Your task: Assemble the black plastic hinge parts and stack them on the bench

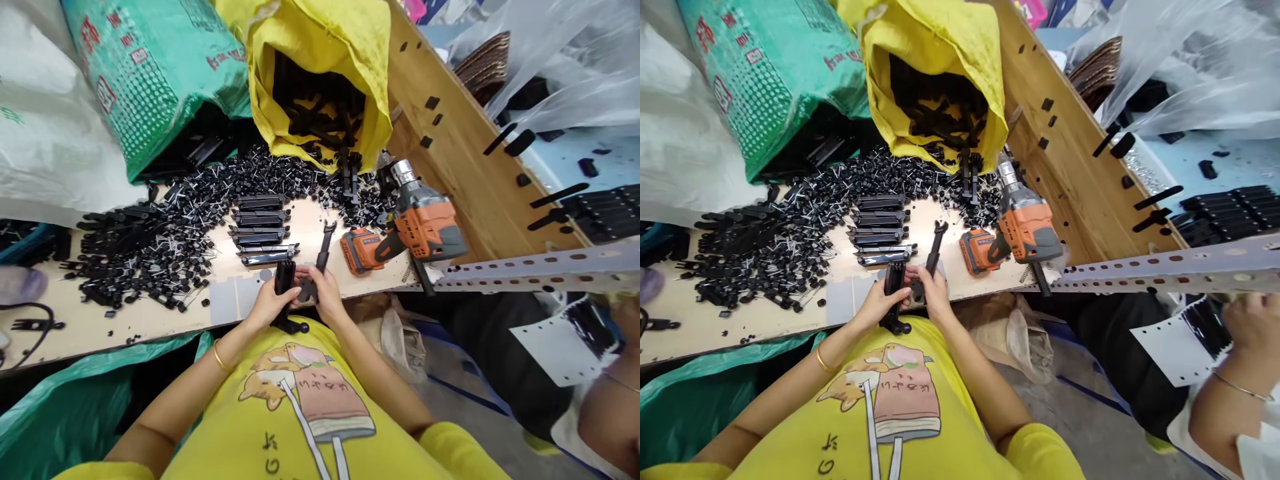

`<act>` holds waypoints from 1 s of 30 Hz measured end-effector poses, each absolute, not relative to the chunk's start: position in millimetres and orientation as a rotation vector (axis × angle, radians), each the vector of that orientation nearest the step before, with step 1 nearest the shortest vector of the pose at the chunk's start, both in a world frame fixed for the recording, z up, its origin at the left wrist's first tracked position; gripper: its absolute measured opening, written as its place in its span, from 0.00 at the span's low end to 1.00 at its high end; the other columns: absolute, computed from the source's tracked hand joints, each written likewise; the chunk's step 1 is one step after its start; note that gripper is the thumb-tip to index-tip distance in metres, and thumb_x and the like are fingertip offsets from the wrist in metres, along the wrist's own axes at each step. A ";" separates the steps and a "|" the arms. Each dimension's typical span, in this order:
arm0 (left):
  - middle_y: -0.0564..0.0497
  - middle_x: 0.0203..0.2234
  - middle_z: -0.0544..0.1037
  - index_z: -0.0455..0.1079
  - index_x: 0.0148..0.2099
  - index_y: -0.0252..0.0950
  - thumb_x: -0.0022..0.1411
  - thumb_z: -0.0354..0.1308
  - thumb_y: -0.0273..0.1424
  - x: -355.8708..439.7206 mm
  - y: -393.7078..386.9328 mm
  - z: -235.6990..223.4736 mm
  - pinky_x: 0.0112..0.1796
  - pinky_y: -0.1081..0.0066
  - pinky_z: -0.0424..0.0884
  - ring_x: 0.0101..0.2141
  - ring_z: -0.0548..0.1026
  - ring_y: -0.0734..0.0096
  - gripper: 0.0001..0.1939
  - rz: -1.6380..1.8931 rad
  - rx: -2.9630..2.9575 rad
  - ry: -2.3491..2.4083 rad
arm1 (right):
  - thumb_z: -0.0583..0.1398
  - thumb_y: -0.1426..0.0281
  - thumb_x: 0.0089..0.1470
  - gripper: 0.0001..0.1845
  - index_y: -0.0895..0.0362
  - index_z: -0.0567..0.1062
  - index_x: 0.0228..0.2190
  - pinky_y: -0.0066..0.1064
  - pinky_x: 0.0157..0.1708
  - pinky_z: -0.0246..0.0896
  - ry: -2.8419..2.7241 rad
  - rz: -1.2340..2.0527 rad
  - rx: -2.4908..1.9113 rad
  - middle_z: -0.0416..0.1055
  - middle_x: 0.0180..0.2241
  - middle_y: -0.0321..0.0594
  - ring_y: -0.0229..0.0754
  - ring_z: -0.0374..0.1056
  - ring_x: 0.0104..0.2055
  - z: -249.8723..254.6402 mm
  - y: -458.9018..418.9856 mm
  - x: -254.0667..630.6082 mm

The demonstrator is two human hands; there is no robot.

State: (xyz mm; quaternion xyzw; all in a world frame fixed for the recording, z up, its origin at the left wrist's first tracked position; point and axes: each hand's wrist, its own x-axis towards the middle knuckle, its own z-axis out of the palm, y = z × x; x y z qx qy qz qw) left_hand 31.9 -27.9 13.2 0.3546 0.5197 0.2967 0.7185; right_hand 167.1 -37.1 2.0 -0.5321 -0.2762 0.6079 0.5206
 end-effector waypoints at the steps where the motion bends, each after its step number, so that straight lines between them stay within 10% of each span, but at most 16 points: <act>1: 0.53 0.27 0.73 0.66 0.40 0.33 0.44 0.67 0.42 29.9 -28.6 12.5 0.28 0.73 0.71 0.22 0.72 0.76 0.25 0.654 0.836 1.175 | 0.59 0.53 0.50 0.22 0.57 0.76 0.37 0.37 0.42 0.68 -0.642 1.457 -1.273 0.76 0.37 0.43 0.44 0.72 0.41 7.4 -33.0 169.6; 5: 0.54 0.26 0.74 0.67 0.40 0.33 0.50 0.62 0.37 28.2 -34.3 14.3 0.26 0.73 0.69 0.21 0.71 0.74 0.17 0.577 1.091 1.280 | 0.63 0.56 0.46 0.21 0.55 0.75 0.40 0.38 0.50 0.63 -0.674 1.440 -1.256 0.74 0.47 0.42 0.46 0.69 0.50 27.0 -18.8 167.2; 13: 0.53 0.24 0.72 0.66 0.43 0.35 0.56 0.55 0.32 33.8 -46.3 34.5 0.31 0.71 0.65 0.27 0.71 0.68 0.11 0.553 1.482 1.459 | 0.59 0.56 0.52 0.15 0.56 0.69 0.28 0.31 0.32 0.66 -0.654 1.446 -1.219 0.78 0.26 0.38 0.39 0.71 0.28 37.2 -9.4 154.2; 30: 0.48 0.28 0.74 0.65 0.44 0.34 0.58 0.53 0.29 28.2 -48.1 29.4 0.34 0.69 0.67 0.30 0.74 0.64 0.12 0.388 1.594 1.488 | 0.58 0.58 0.53 0.14 0.54 0.62 0.27 0.33 0.34 0.67 -0.632 1.416 -1.167 0.76 0.24 0.35 0.40 0.72 0.30 21.8 -21.9 148.0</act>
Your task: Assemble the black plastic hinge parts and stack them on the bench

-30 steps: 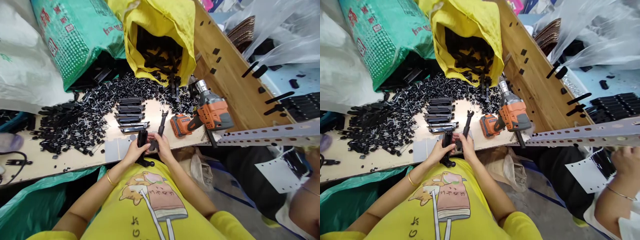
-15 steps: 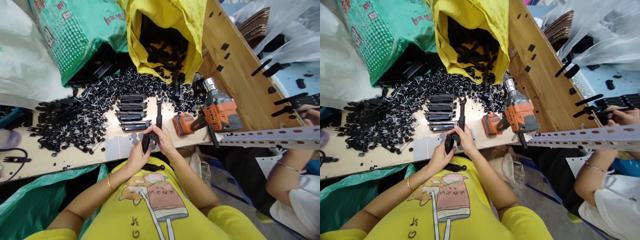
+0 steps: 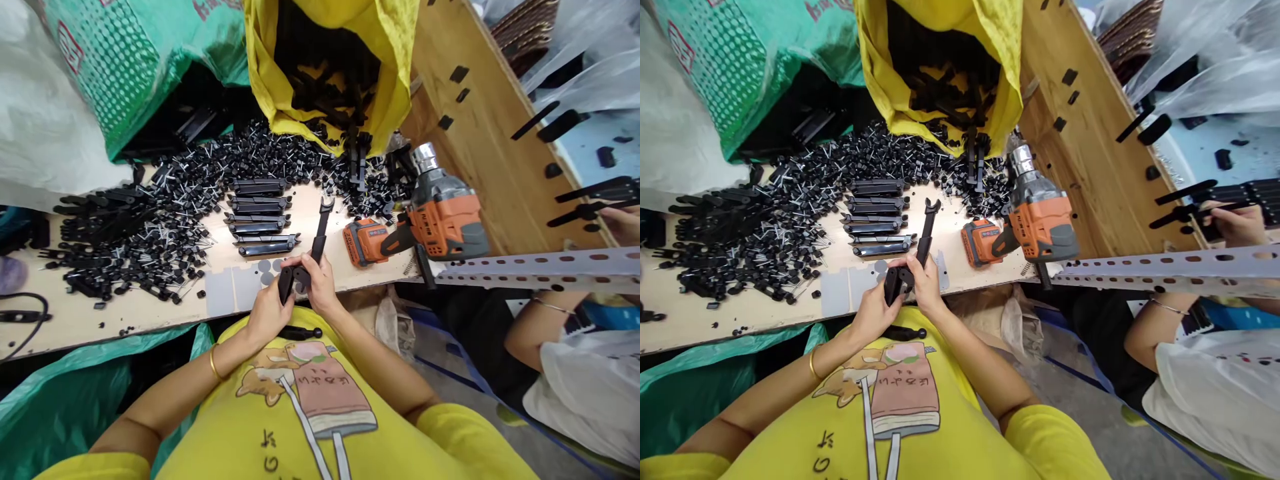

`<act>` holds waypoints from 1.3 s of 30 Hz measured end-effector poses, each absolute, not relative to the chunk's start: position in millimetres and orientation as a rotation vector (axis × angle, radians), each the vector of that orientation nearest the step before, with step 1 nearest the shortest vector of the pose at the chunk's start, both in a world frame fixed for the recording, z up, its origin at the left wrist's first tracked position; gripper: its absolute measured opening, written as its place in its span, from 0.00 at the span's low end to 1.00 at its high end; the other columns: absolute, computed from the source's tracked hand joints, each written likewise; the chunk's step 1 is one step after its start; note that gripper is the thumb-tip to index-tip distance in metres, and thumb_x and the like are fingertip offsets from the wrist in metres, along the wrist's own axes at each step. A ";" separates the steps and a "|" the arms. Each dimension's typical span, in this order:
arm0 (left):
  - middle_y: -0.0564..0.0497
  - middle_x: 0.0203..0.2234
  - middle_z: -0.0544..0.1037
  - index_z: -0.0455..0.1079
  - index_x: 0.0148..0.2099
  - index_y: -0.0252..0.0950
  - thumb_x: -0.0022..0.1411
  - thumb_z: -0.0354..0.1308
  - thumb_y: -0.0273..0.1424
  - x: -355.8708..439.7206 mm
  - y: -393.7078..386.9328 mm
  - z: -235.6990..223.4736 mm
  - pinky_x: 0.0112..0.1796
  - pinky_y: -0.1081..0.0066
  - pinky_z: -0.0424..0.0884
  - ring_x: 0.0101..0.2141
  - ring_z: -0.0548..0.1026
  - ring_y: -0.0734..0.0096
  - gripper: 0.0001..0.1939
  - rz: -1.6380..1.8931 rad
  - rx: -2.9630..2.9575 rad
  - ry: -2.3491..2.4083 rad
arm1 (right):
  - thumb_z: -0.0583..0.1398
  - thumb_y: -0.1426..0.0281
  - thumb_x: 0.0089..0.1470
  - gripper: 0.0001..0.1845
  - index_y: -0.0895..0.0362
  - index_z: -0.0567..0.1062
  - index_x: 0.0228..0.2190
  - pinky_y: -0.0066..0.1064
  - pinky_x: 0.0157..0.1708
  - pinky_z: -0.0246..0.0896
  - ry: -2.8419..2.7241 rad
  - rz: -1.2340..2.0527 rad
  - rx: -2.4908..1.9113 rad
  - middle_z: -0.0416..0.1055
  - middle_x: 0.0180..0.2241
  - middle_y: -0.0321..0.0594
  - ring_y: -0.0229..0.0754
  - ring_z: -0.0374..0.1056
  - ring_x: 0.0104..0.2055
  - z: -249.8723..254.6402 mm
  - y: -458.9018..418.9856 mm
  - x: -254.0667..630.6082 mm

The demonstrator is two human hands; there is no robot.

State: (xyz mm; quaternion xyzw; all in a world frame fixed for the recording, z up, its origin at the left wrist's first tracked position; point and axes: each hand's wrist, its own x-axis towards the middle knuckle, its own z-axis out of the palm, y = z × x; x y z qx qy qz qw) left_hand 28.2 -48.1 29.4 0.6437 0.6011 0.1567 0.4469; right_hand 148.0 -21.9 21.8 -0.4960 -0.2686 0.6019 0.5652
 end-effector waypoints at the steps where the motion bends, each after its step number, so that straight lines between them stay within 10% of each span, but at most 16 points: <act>1: 0.48 0.28 0.74 0.65 0.45 0.34 0.57 0.53 0.29 27.4 -48.4 29.1 0.34 0.69 0.67 0.30 0.74 0.63 0.12 0.381 1.596 1.478 | 0.58 0.58 0.53 0.15 0.54 0.62 0.27 0.33 0.35 0.67 -0.615 1.412 -1.167 0.76 0.25 0.35 0.40 0.72 0.30 20.5 -23.8 148.0; 14: 0.46 0.28 0.75 0.63 0.48 0.35 0.58 0.52 0.30 21.2 -48.2 29.7 0.31 0.70 0.68 0.27 0.75 0.63 0.14 0.128 1.815 1.402 | 0.62 0.57 0.45 0.16 0.54 0.65 0.25 0.30 0.25 0.65 -0.523 1.731 -1.211 0.72 0.21 0.32 0.38 0.68 0.23 28.0 -21.7 159.4; 39: 0.40 0.33 0.77 0.63 0.53 0.33 0.59 0.51 0.28 11.4 -10.6 25.8 0.33 0.67 0.69 0.32 0.77 0.56 0.19 -0.108 1.979 1.233 | 0.59 0.56 0.49 0.17 0.55 0.65 0.21 0.29 0.28 0.64 -0.347 1.315 -1.243 0.68 0.18 0.32 0.35 0.65 0.22 -0.7 -16.2 132.3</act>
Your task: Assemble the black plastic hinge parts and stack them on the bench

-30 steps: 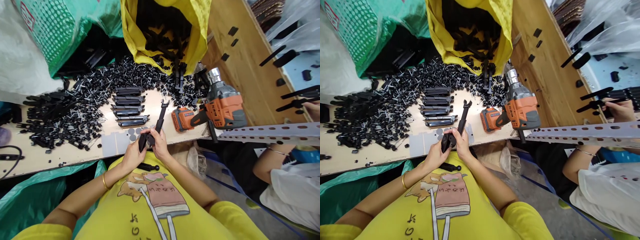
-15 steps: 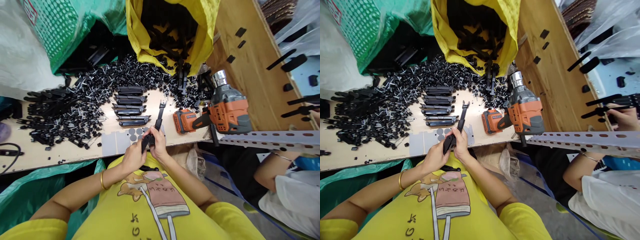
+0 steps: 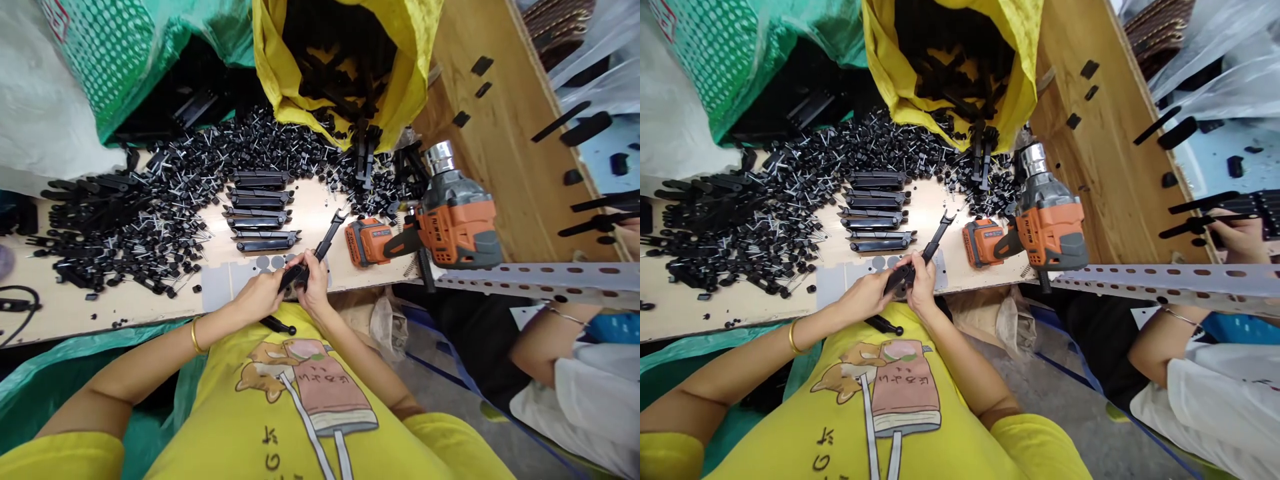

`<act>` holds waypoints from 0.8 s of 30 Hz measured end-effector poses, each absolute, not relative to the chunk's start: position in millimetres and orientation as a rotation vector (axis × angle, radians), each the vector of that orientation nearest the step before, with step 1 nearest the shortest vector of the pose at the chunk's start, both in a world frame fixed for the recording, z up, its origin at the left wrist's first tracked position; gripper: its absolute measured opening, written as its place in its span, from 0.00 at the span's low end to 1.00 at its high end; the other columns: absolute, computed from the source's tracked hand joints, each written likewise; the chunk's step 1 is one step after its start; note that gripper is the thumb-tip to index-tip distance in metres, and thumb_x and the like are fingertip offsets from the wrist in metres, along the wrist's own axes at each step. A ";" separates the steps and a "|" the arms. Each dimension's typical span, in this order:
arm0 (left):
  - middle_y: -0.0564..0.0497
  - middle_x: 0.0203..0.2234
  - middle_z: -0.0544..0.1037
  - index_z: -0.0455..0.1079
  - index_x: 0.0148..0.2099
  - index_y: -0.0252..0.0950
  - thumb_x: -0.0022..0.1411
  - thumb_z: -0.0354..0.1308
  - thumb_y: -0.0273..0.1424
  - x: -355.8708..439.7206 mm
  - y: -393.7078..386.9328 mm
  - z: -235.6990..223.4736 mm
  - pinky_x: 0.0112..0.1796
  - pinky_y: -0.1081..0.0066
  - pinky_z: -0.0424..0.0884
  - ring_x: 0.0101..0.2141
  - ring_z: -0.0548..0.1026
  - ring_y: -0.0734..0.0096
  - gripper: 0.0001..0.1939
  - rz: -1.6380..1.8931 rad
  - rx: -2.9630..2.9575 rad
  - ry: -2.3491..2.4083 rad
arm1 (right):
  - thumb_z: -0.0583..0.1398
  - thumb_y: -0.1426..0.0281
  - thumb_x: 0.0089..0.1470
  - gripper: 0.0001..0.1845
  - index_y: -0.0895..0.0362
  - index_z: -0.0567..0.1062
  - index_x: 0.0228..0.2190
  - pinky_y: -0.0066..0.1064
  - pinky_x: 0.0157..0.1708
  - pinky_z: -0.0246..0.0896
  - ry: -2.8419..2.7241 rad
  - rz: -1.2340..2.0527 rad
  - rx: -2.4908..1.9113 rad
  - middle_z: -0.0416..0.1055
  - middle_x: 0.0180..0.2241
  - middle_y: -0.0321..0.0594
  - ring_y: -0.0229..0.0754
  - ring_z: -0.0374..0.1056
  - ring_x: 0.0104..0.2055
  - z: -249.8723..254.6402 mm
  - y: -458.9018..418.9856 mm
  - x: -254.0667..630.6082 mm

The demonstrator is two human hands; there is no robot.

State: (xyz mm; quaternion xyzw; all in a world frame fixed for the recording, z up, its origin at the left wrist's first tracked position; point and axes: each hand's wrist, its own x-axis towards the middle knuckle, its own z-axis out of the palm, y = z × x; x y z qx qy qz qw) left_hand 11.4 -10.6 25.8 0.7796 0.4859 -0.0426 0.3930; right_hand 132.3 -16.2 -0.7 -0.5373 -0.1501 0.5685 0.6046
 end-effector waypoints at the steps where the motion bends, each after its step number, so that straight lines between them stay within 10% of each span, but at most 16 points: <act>1: 0.41 0.34 0.77 0.63 0.53 0.33 0.59 0.51 0.28 10.5 -6.1 22.3 0.33 0.67 0.68 0.32 0.76 0.56 0.19 -0.115 1.993 1.203 | 0.59 0.56 0.49 0.17 0.55 0.65 0.22 0.29 0.29 0.64 -0.359 1.293 -1.249 0.68 0.19 0.32 0.35 0.66 0.23 -5.4 -16.4 133.3; 9: 0.40 0.40 0.73 0.68 0.49 0.32 0.57 0.56 0.26 -0.6 18.1 -3.3 0.42 0.64 0.68 0.45 0.70 0.54 0.16 -0.188 2.347 1.238 | 0.60 0.51 0.46 0.20 0.57 0.69 0.23 0.31 0.25 0.63 -0.876 1.614 -1.699 0.70 0.21 0.36 0.38 0.66 0.23 -25.0 -45.2 202.4; 16: 0.41 0.48 0.70 0.59 0.58 0.30 0.61 0.52 0.25 1.5 4.5 -16.6 0.47 0.63 0.68 0.49 0.68 0.58 0.22 0.094 2.455 1.186 | 0.58 0.68 0.54 0.15 0.57 0.70 0.44 0.44 0.52 0.55 -2.011 0.797 -1.568 0.69 0.47 0.49 0.50 0.62 0.51 -19.2 -29.3 203.7; 24: 0.42 0.48 0.73 0.62 0.57 0.33 0.63 0.49 0.26 -8.2 4.8 -31.3 0.41 0.65 0.71 0.48 0.70 0.61 0.19 0.135 2.461 1.106 | 0.60 0.61 0.54 0.24 0.57 0.68 0.50 0.41 0.48 0.50 -2.318 0.615 -1.603 0.70 0.43 0.47 0.49 0.63 0.46 -55.1 -31.9 192.1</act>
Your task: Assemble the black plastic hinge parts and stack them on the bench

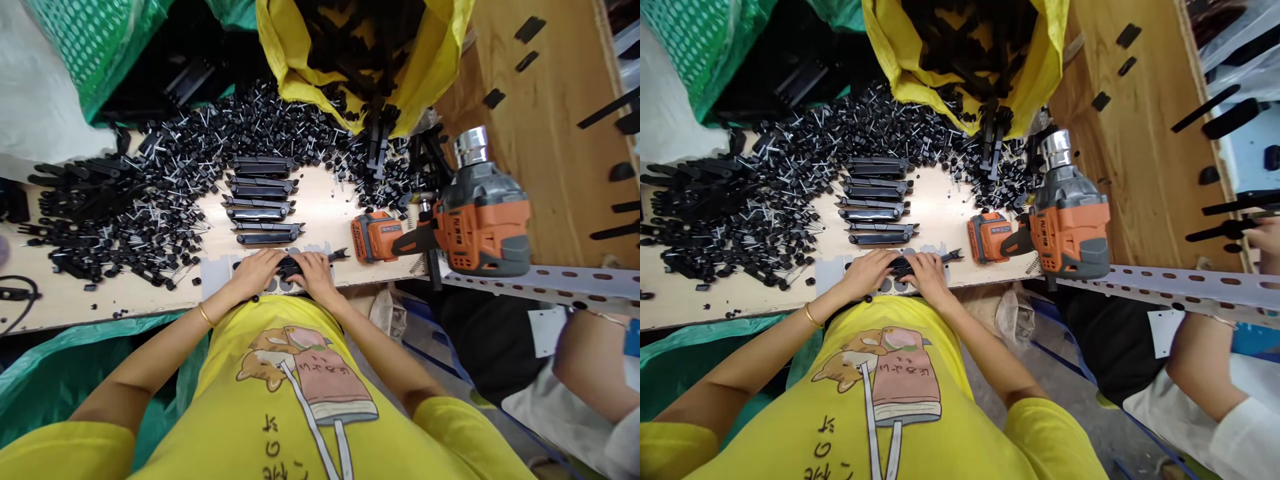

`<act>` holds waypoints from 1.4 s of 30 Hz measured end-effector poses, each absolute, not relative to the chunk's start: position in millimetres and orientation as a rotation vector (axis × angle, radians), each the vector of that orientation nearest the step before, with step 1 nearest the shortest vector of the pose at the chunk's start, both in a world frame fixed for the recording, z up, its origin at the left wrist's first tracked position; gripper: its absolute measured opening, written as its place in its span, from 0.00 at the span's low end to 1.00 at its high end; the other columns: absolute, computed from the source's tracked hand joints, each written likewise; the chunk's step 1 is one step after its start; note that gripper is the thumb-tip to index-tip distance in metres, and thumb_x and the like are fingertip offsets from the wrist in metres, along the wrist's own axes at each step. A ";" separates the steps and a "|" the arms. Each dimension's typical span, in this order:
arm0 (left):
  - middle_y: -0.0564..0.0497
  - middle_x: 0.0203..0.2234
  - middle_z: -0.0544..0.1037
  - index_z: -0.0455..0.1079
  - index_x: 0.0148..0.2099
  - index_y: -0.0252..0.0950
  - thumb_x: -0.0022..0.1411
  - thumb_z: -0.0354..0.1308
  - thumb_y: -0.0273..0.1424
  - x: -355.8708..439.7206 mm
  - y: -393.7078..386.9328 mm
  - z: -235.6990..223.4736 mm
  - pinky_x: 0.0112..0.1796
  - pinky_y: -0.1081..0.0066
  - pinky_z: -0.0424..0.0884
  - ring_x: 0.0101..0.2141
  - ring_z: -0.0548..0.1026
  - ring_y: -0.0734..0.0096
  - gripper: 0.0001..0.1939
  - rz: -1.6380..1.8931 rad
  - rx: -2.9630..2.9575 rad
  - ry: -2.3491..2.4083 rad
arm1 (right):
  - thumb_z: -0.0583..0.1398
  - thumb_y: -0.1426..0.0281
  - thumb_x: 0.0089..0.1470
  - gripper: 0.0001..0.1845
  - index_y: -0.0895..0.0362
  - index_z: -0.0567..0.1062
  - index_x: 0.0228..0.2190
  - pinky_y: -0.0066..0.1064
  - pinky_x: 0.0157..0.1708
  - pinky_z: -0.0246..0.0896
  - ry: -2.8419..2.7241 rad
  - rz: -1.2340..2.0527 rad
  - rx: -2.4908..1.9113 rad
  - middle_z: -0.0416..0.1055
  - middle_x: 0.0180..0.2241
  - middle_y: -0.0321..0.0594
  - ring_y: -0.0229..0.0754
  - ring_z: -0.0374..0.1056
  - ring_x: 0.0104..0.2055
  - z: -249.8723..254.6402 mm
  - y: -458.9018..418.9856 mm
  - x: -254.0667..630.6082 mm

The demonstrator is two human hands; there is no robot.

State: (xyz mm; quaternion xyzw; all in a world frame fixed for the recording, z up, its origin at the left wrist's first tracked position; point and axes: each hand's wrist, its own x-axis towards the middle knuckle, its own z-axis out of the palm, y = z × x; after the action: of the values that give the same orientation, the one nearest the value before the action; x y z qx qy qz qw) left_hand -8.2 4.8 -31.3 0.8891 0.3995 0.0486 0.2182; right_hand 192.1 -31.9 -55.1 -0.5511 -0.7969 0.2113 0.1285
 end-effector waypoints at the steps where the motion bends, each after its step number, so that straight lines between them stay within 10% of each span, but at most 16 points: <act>1: 0.43 0.49 0.72 0.60 0.58 0.33 0.63 0.48 0.25 -11.0 6.2 -28.4 0.43 0.65 0.71 0.49 0.70 0.61 0.21 0.121 2.458 1.054 | 0.59 0.61 0.55 0.23 0.58 0.68 0.50 0.41 0.47 0.51 -2.286 0.566 -1.663 0.70 0.41 0.47 0.48 0.63 0.44 -56.2 -36.1 187.1; 16: 0.42 0.41 0.74 0.60 0.55 0.32 0.64 0.52 0.41 -16.6 8.8 -35.2 0.37 0.66 0.71 0.42 0.72 0.60 0.23 0.191 2.599 0.906 | 0.57 0.53 0.53 0.25 0.57 0.72 0.46 0.35 0.45 0.48 -2.390 0.706 -1.382 0.74 0.36 0.40 0.43 0.64 0.38 -58.5 -17.0 210.6; 32: 0.43 0.43 0.75 0.63 0.55 0.35 0.64 0.52 0.28 -21.2 17.0 -32.5 0.43 0.65 0.70 0.44 0.72 0.63 0.17 0.562 2.780 0.876 | 0.59 0.60 0.55 0.19 0.57 0.70 0.45 0.38 0.46 0.59 -2.062 0.886 -1.463 0.71 0.41 0.45 0.45 0.65 0.45 -34.9 -6.6 216.0; 42: 0.46 0.35 0.75 0.68 0.48 0.36 0.64 0.50 0.26 -39.7 -35.2 -16.8 0.37 0.68 0.71 0.35 0.72 0.69 0.12 0.748 2.396 1.349 | 0.49 0.76 0.55 0.15 0.65 0.69 0.42 0.44 0.47 0.57 -1.999 0.115 -2.163 0.67 0.44 0.57 0.51 0.61 0.48 -45.9 179.8 243.1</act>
State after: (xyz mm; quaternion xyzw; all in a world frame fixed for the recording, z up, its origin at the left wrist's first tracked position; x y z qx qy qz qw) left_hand -39.7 -35.2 -16.8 0.8318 0.4685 0.2598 0.1453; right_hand 243.1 179.8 -45.9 -0.7304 -0.6750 0.0387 0.0967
